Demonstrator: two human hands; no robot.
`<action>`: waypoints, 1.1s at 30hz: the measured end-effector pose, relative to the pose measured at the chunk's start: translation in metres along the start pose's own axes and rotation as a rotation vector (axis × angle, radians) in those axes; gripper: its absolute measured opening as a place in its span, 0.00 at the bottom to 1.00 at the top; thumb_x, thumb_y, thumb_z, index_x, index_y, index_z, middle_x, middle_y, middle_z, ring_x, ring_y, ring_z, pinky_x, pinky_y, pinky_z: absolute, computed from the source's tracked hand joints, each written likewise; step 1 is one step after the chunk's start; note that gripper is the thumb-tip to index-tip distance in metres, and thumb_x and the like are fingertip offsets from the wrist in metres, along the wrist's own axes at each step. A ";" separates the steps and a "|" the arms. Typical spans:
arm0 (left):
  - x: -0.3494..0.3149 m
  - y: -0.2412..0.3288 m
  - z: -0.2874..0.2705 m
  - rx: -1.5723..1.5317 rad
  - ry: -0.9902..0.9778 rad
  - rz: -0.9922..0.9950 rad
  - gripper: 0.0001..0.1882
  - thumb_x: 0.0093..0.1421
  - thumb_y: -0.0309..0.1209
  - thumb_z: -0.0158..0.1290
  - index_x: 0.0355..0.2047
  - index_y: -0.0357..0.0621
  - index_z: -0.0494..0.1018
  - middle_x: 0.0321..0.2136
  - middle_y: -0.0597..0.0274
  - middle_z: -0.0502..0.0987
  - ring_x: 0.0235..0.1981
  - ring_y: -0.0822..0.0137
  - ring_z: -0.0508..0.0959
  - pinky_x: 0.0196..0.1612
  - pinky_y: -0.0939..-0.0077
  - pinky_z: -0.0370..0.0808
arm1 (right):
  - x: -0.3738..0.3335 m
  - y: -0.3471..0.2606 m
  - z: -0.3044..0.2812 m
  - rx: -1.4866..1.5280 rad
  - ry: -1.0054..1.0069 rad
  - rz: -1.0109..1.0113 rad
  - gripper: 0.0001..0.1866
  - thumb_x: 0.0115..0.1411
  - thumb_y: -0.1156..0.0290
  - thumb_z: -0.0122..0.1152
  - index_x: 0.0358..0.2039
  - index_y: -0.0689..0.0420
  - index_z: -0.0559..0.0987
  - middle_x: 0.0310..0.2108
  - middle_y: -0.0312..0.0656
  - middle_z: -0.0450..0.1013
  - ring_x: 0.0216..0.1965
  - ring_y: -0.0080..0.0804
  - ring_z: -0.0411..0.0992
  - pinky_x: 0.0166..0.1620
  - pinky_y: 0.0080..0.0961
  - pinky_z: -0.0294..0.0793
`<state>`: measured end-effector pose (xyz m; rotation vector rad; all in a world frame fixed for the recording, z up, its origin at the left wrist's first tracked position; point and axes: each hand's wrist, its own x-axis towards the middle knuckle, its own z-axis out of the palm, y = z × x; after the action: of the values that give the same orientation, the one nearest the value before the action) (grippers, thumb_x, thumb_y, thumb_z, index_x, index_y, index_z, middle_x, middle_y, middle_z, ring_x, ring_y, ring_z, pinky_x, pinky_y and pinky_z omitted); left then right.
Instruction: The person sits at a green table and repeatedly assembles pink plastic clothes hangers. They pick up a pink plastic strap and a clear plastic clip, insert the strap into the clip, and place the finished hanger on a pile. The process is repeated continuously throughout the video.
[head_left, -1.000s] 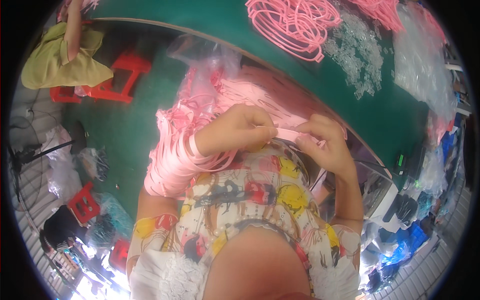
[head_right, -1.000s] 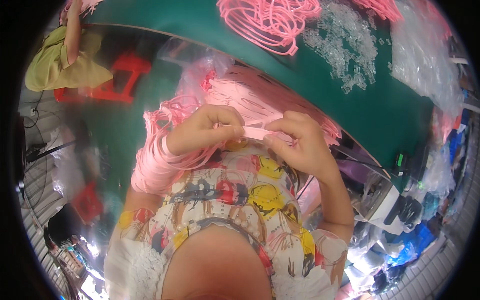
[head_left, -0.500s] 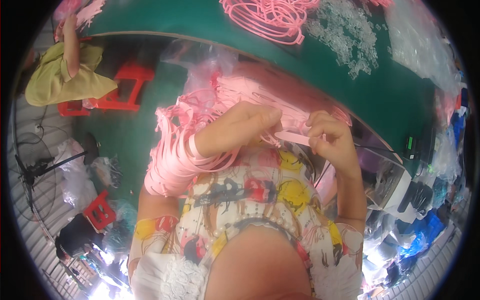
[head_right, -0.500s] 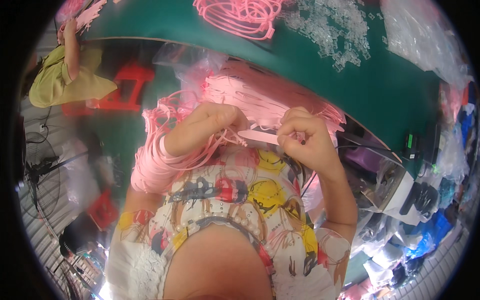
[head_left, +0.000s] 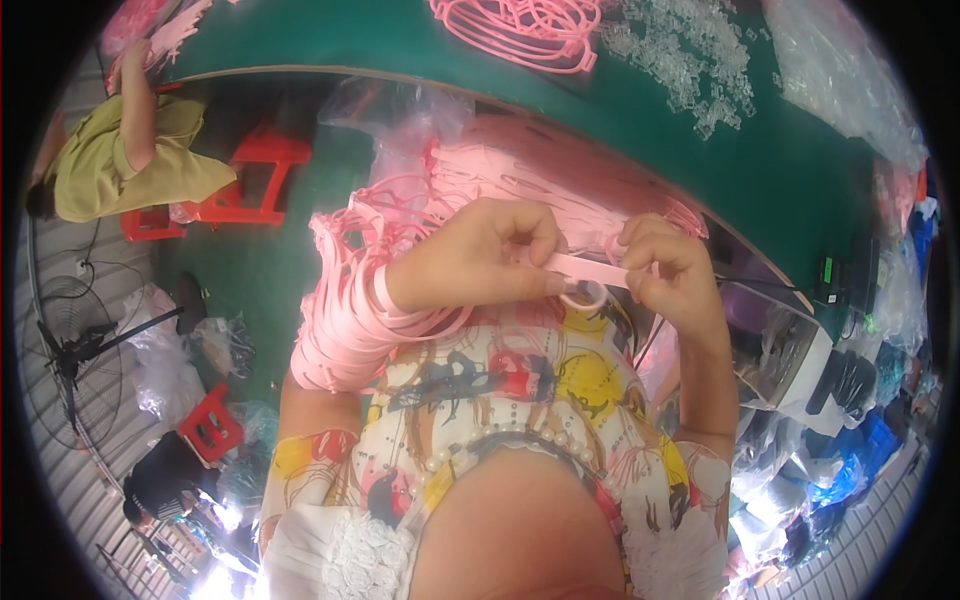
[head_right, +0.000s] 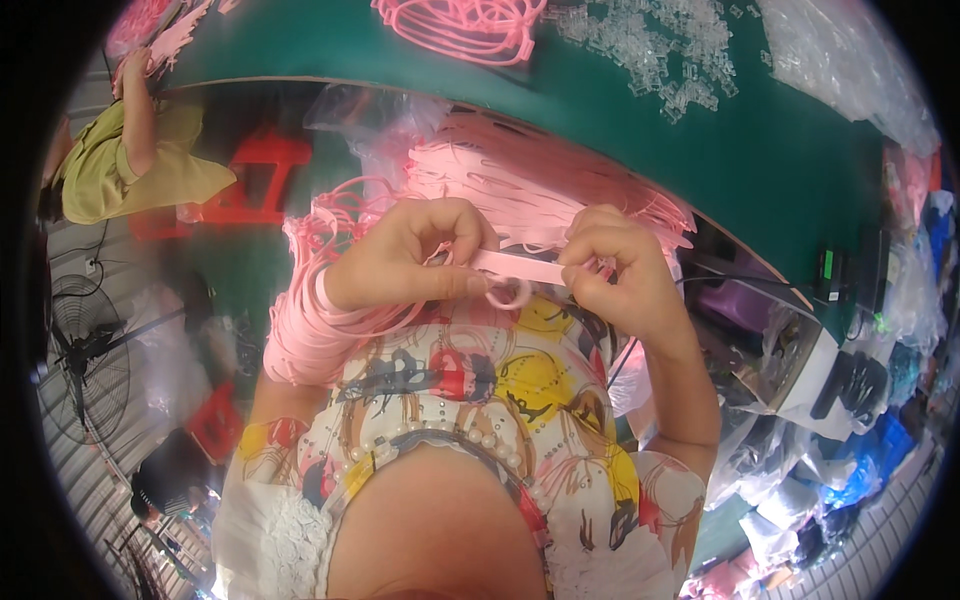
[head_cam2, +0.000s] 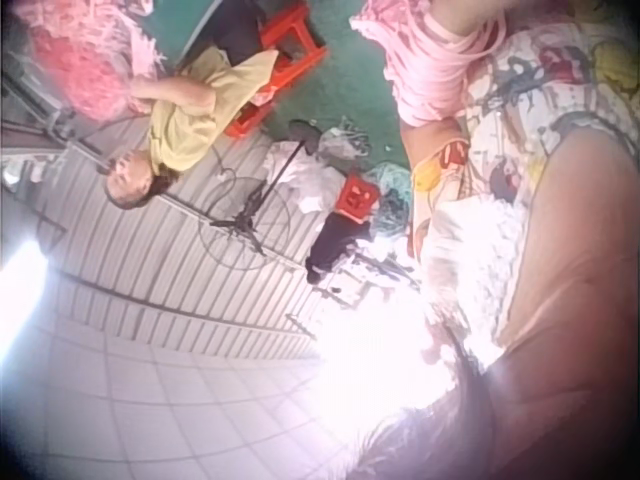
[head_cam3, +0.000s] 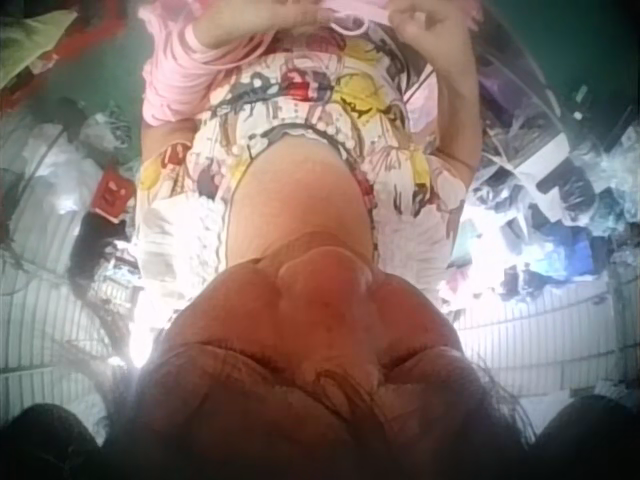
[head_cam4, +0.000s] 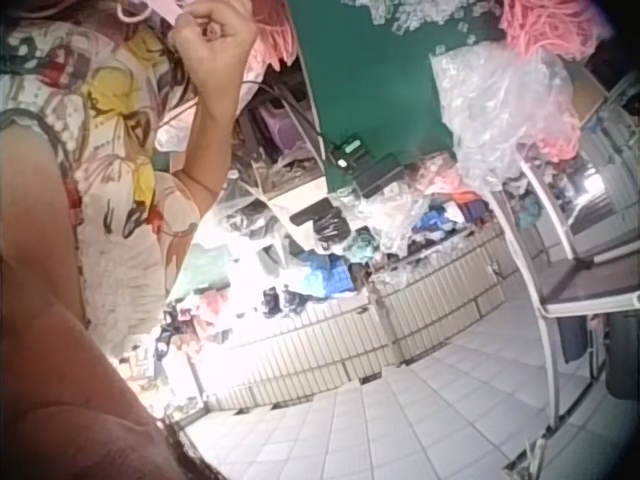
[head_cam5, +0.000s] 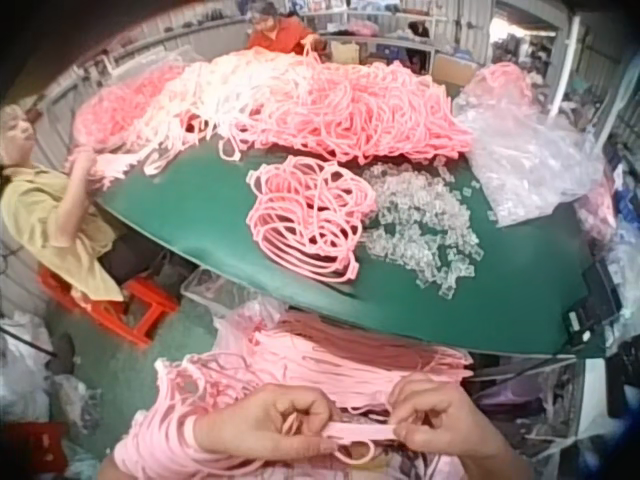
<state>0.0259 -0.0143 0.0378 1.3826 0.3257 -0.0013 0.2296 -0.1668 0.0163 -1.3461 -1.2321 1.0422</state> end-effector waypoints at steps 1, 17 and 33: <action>0.000 -0.001 0.000 -0.011 0.000 -0.002 0.08 0.54 0.23 0.57 0.27 0.41 0.67 0.34 0.63 0.73 0.39 0.73 0.70 0.46 0.77 0.66 | 0.000 -0.001 0.000 -0.002 -0.002 0.005 0.01 0.42 0.79 0.57 0.19 0.61 0.75 0.22 0.37 0.66 0.29 0.27 0.64 0.33 0.24 0.61; 0.031 0.009 0.004 0.261 0.012 0.025 0.11 0.58 0.29 0.56 0.39 0.36 0.73 0.31 0.62 0.76 0.34 0.72 0.74 0.40 0.77 0.70 | -0.005 -0.007 -0.005 -0.086 0.037 -0.068 0.02 0.42 0.76 0.59 0.19 0.58 0.76 0.24 0.38 0.69 0.36 0.36 0.66 0.41 0.30 0.65; 0.170 -0.002 0.008 1.157 0.749 0.517 0.09 0.51 0.34 0.60 0.30 0.46 0.75 0.25 0.59 0.74 0.30 0.55 0.75 0.32 0.61 0.68 | -0.019 -0.004 -0.003 -0.205 0.138 -0.023 0.02 0.41 0.78 0.58 0.20 0.60 0.76 0.24 0.39 0.69 0.39 0.36 0.67 0.43 0.30 0.65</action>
<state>0.1893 0.0101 -0.0014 2.5651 0.6222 0.8958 0.2299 -0.1863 0.0201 -1.5300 -1.2739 0.8093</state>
